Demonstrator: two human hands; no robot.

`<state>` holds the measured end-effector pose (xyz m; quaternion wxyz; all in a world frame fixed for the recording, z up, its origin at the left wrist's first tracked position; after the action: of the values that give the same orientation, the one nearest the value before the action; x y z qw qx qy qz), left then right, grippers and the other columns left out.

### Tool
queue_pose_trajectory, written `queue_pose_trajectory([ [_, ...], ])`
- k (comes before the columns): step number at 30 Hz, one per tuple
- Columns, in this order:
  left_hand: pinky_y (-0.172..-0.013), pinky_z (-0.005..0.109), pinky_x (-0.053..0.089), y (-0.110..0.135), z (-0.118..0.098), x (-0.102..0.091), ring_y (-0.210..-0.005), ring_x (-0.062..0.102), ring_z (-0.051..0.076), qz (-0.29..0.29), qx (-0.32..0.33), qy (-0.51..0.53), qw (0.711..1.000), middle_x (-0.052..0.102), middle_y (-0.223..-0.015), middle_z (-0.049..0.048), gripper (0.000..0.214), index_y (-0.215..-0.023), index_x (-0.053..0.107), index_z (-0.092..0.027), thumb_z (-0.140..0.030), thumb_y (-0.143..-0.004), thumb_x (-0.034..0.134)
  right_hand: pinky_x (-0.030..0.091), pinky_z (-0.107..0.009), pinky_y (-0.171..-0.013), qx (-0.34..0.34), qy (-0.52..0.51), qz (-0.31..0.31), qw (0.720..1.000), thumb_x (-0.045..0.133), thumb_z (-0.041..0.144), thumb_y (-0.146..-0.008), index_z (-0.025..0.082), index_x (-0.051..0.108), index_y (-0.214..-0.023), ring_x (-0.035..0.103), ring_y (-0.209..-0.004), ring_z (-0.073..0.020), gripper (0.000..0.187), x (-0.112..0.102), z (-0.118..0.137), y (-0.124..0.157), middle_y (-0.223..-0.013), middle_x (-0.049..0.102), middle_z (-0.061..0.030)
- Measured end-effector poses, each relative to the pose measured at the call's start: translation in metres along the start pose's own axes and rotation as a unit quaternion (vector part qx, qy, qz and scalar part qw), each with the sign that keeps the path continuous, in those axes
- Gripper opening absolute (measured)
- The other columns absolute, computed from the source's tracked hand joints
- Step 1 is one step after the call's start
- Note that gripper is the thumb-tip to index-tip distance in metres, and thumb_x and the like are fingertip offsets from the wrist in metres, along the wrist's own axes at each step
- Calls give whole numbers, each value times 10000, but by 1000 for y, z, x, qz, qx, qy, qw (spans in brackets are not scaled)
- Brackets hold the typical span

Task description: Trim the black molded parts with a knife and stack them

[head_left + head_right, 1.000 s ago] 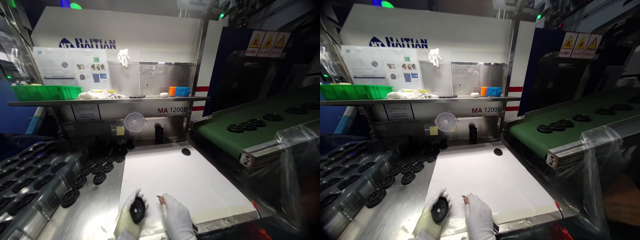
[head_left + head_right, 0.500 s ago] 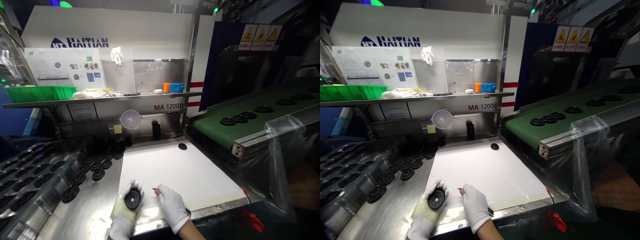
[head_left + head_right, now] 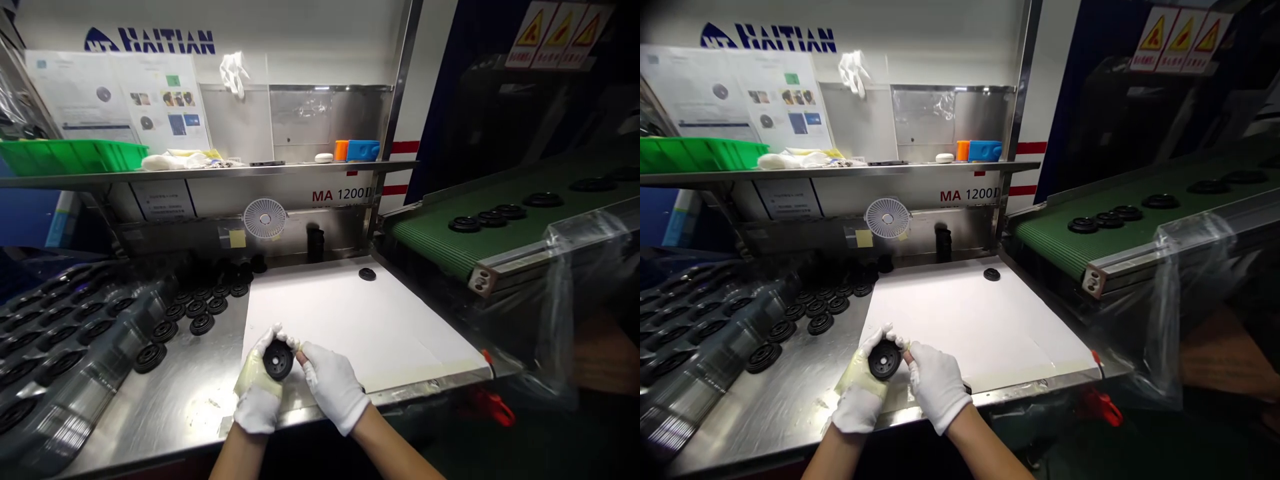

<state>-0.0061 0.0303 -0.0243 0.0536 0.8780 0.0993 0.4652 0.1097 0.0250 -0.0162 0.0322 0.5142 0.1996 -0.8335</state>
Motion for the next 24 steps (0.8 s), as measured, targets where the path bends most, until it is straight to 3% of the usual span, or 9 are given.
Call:
queue_pose_trajectory([
  [3,-724,292,521,-4,7,-2,-693,600,149,14,-24,22,999,588,-691,17,148,-792,606,-168,-66,-687,586,278,-249,-569,15,0,-3,1000,311,335,-945,248,553,-902,595,-699,-142,261,6,0,3,-805,667,7],
  [9,-719,276,511,-13,23,-4,-676,576,128,45,-79,68,994,558,-697,9,152,-775,591,-161,-44,-681,565,260,-253,-537,38,11,3,999,335,309,-940,225,547,-823,582,-630,-133,257,8,-6,13,-720,652,14],
  [15,-723,290,513,-17,32,-9,-649,559,119,20,-111,84,990,548,-664,13,110,-799,600,-144,-79,-713,581,276,-231,-531,9,1,29,1000,356,367,-931,250,560,-787,572,-616,-114,275,6,0,23,-714,652,51],
  [24,-716,292,520,-11,35,-9,-686,572,134,25,-126,85,988,560,-713,25,101,-824,616,-146,-116,-730,594,235,-272,-538,35,26,10,999,350,330,-934,240,558,-846,583,-647,-141,243,9,-11,19,-756,656,10],
])
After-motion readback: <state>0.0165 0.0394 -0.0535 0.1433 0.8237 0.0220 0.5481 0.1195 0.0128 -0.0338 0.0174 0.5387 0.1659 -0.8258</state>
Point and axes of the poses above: each hand's wrist, its own y-axis away from the middle knuckle, its own x-axis out of the palm, z = x × y, the point moved 6 cm from there along -y, towards the middle knuckle
